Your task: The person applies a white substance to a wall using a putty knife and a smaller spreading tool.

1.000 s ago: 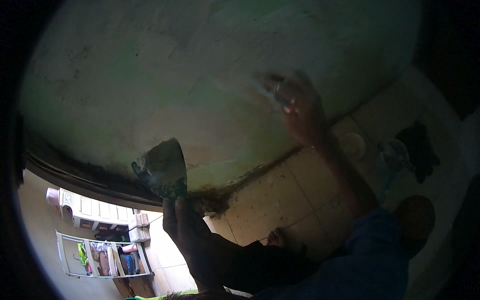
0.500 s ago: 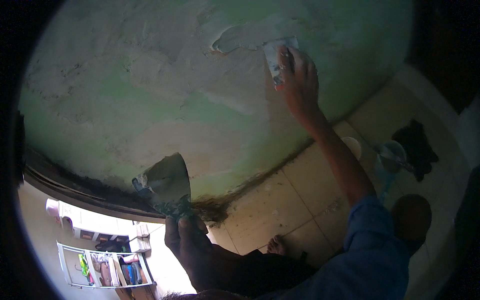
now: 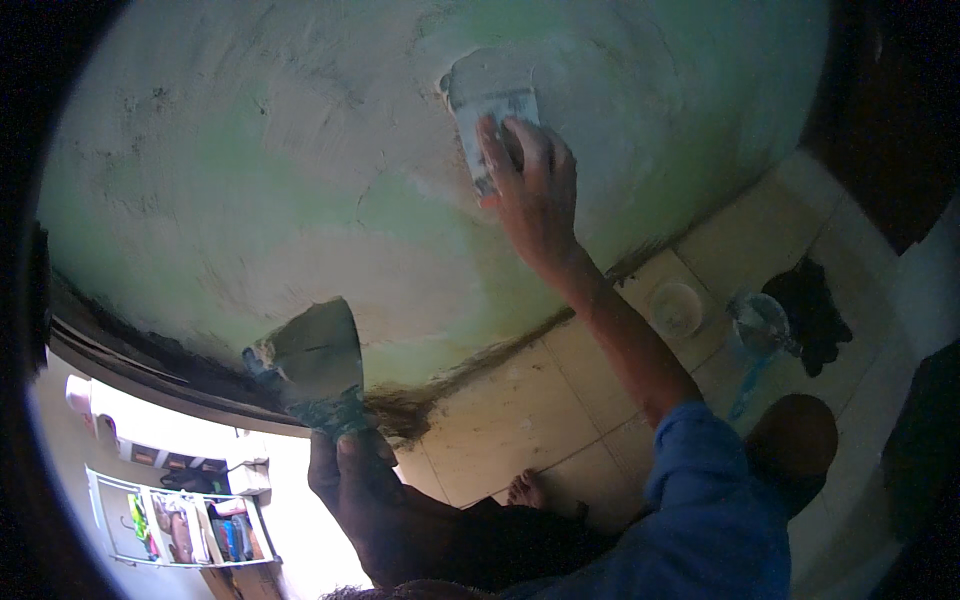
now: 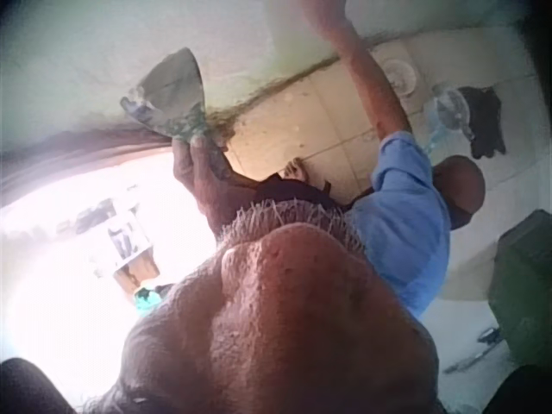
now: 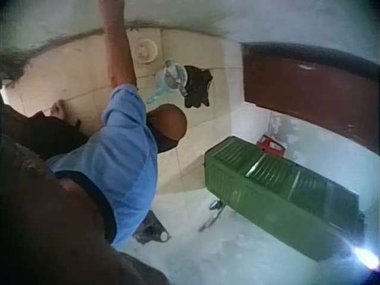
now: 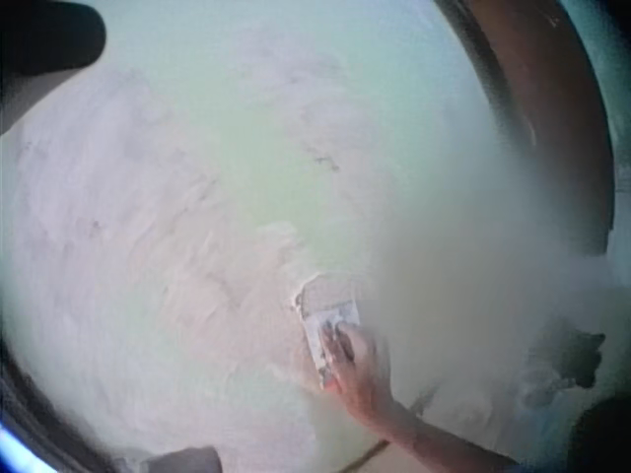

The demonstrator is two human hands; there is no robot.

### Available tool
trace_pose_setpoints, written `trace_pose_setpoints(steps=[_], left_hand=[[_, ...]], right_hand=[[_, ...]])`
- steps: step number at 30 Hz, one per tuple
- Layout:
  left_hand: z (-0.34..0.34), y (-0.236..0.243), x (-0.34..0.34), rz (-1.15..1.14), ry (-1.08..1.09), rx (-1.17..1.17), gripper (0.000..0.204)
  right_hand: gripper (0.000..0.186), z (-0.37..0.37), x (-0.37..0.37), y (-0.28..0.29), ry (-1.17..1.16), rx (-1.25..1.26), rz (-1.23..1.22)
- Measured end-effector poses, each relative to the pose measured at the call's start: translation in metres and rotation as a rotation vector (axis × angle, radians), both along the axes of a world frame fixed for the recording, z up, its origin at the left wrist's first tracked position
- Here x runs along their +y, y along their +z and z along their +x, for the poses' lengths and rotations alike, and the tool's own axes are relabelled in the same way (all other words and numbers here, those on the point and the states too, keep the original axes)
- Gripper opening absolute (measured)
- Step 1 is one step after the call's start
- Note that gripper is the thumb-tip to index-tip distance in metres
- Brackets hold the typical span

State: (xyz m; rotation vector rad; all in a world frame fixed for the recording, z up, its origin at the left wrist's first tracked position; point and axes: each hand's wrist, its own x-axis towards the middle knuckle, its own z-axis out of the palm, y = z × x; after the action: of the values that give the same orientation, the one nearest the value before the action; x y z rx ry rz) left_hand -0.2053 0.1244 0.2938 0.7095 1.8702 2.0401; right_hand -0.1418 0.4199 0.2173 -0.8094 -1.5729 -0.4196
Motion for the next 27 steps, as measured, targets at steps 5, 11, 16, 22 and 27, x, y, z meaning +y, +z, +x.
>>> trace_pose_setpoints(steps=[5,11,16,22,27], left_hand=[[-0.011,-0.003,-0.005,0.022,-0.054,-0.067,0.03],[-0.012,0.0,-0.002,-0.005,-0.037,-0.018,0.029],[-0.015,-0.004,-0.002,-0.023,-0.077,-0.043,0.035],[-0.03,-0.014,-0.011,-0.043,-0.195,0.012,0.028],[-0.036,-0.016,-0.015,-0.005,-0.197,0.035,0.027]], right_hand=[[0.08,0.036,0.005,-0.053,0.042,-0.123,-0.065],[0.068,0.039,0.001,0.016,0.06,0.191,-0.1],[0.067,-0.007,-0.013,0.036,0.034,0.068,-0.033],[0.056,0.016,-0.029,-0.018,0.069,-0.202,0.038],[0.059,0.043,0.006,0.026,0.108,-0.149,0.19]])
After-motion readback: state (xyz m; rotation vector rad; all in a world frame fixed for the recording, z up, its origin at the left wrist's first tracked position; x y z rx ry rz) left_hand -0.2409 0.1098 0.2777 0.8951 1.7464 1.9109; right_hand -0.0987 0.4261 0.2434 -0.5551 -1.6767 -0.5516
